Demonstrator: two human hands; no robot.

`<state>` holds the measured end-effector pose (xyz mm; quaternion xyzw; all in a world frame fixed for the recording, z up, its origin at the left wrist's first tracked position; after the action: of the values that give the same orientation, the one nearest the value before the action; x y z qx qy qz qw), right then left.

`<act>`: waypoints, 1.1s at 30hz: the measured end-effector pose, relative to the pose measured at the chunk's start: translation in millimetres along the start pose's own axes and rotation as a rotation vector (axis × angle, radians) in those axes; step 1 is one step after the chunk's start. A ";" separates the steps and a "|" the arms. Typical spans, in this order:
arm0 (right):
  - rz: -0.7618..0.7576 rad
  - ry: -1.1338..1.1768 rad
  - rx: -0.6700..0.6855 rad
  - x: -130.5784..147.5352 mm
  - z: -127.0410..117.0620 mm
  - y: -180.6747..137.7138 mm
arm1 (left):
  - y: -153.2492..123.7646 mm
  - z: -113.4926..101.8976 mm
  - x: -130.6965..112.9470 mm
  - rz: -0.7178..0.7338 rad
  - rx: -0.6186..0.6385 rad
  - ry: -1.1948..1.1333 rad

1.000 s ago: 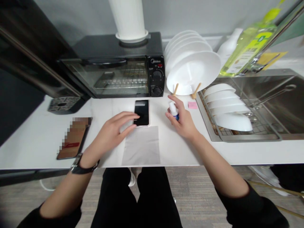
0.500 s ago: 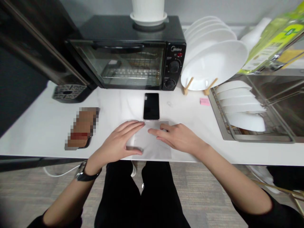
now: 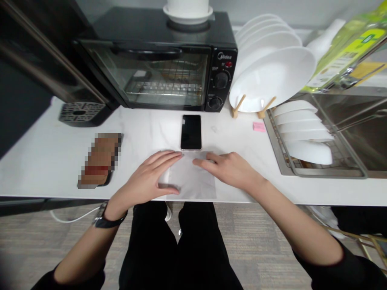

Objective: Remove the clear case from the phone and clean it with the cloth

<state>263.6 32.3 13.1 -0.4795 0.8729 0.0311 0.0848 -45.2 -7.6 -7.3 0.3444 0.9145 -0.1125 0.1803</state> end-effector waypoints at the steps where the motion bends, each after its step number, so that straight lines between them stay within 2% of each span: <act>1: 0.016 -0.016 -0.010 -1.2 -0.6 -0.7 | -0.2 0.0 -0.1 0.001 0.002 0.003; 10: 0.034 -0.071 -0.077 -2.4 0.0 5.2 | -0.1 0.0 -0.2 0.007 -0.006 0.002; 16: -0.052 -0.015 -0.067 3.3 6.2 13.3 | -0.1 2.3 1.7 0.022 -0.019 0.020; 19: -0.045 0.049 -0.083 1.5 5.7 9.8 | 0.4 3.3 3.0 0.021 -0.024 0.038; 23: 0.074 0.209 -0.175 -23.4 2.8 0.9 | -0.4 3.3 2.5 0.041 -0.028 0.039; 28: 0.230 0.548 -0.441 -81.4 16.1 7.1 | 6.3 -8.3 -17.1 0.063 -0.108 0.123; 30: 0.236 0.680 -0.536 -97.6 29.4 15.3 | 22.3 -19.6 -30.4 0.060 -0.105 0.184; 33: 0.212 0.828 -0.605 -104.6 49.0 25.4 | 68.1 -39.5 -46.1 0.052 -0.046 0.233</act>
<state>303.0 139.6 -17.1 -0.3639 0.8290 0.0978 -0.4134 22.7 28.4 41.8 0.3744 0.9223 -0.0460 0.0834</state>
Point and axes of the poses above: each hand's wrist, its own y-axis towards the middle knuckle, its own z-axis out of the palm, x = y × z, the point moved 1 cm from there along y, towards the middle knuckle, and after that the axes turned 15 degrees about x, right-handed, at the moved point
